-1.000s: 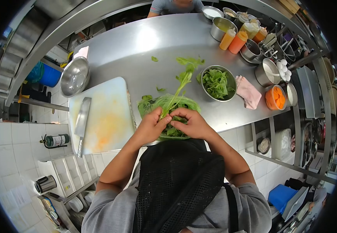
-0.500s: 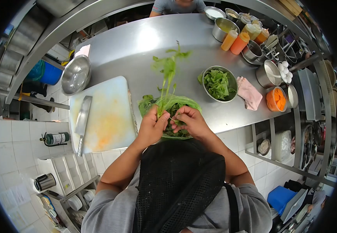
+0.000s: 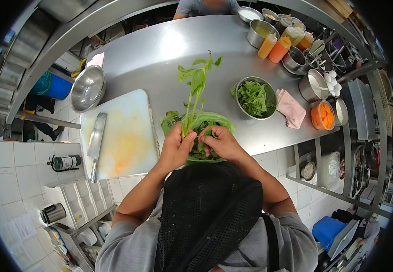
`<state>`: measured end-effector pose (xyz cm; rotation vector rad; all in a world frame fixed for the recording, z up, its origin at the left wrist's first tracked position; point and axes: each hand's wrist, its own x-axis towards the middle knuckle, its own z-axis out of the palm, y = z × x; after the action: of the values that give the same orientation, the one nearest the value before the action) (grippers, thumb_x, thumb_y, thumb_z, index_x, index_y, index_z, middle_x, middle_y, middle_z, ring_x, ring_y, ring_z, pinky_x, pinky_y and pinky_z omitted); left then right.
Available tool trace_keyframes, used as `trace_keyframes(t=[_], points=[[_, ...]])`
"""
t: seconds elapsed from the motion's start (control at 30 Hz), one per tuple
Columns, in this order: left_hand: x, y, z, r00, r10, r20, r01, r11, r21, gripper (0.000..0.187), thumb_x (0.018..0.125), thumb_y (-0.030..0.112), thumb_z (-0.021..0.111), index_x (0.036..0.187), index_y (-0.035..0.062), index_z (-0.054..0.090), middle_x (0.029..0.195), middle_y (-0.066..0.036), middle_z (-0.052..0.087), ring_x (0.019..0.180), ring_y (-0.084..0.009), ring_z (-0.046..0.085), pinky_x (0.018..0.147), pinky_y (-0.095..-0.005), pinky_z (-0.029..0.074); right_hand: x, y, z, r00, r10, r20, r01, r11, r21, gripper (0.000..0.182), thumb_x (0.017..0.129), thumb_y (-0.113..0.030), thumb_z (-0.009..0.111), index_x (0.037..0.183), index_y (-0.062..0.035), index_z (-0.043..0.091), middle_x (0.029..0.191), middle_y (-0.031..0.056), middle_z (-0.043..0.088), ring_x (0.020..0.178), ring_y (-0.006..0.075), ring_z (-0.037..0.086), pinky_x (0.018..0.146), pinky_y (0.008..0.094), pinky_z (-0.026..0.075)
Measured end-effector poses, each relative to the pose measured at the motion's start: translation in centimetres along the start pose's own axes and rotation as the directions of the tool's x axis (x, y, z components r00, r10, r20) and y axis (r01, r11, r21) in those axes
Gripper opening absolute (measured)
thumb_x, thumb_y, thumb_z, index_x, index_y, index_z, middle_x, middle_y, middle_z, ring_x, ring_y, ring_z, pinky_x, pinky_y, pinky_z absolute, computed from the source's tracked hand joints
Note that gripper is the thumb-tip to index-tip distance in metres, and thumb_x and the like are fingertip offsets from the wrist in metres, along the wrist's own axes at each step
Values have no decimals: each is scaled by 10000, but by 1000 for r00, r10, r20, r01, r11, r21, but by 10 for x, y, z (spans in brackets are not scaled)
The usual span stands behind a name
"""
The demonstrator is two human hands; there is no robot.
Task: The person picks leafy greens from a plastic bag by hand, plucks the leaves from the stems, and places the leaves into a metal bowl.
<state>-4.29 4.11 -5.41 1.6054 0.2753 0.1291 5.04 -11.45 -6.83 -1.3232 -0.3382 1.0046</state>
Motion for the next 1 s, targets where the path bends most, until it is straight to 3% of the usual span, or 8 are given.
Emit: trace_keyframes(t=[0.2,0.33,0.43,0.5,0.63,0.8,0.87,1.0], points=[[-5,15,1,994,76,-76,-84,991,-103,90,969,103,534,935,47,472,656,13,489,560,-56,432,505,-220,367,3,2,-29,990,69,-122,-21,934,357,73,893,-65,570,889,-3,609,683,44,593,560,107,553,513,253,464],[-4,10,-20,997,33,-71,-45,985,-166,88,987,129,510,953,58,469,680,0,500,586,-66,444,523,-217,369,3,-35,-71,855,-369,-364,306,926,-220,115,895,-84,595,950,7,639,780,66,649,589,80,559,526,231,459],[-8,5,-28,997,-58,-60,41,964,-264,99,1002,163,485,970,70,479,703,-5,517,571,-61,418,507,-211,332,10,-57,-118,801,-424,-422,243,876,-417,223,868,-162,654,993,22,647,817,120,683,641,170,622,585,291,495],[-12,-1,-33,994,-86,-74,58,945,-322,116,1006,188,482,979,75,487,715,-10,529,548,-60,398,488,-210,303,14,-71,-133,769,-588,-253,8,404,-915,353,821,-237,703,1033,37,641,900,188,684,763,321,654,702,381,515],[-23,-11,-44,994,-93,-53,66,923,-380,129,1012,197,460,962,81,486,774,-19,553,546,-63,415,483,-206,319,35,-87,-127,728,-676,-115,1,168,-986,399,795,-294,703,1056,4,650,1006,219,657,964,400,598,875,450,465],[-37,-14,-62,985,-149,-82,100,896,-432,126,1016,176,445,956,75,494,845,-50,590,575,-71,420,517,-216,351,105,-64,-117,788,-597,147,80,-137,-987,355,786,-244,686,1064,-25,656,1033,198,662,1069,354,575,985,456,380],[-45,-16,-74,989,-131,-74,82,881,-466,101,1009,152,453,980,72,506,876,-61,614,577,-76,416,517,-221,346,127,-66,-105,982,-128,-139,-183,-465,-866,289,802,-195,644,1041,-32,657,1066,189,661,1043,359,596,1004,448,362],[-61,-26,-93,977,-128,-170,32,879,-476,88,1002,137,460,1008,68,515,839,-45,596,577,-79,411,521,-220,341,171,-41,-118,979,37,-200,-160,-473,-867,215,823,-163,593,977,-30,663,1058,188,665,988,363,625,952,464,412]])
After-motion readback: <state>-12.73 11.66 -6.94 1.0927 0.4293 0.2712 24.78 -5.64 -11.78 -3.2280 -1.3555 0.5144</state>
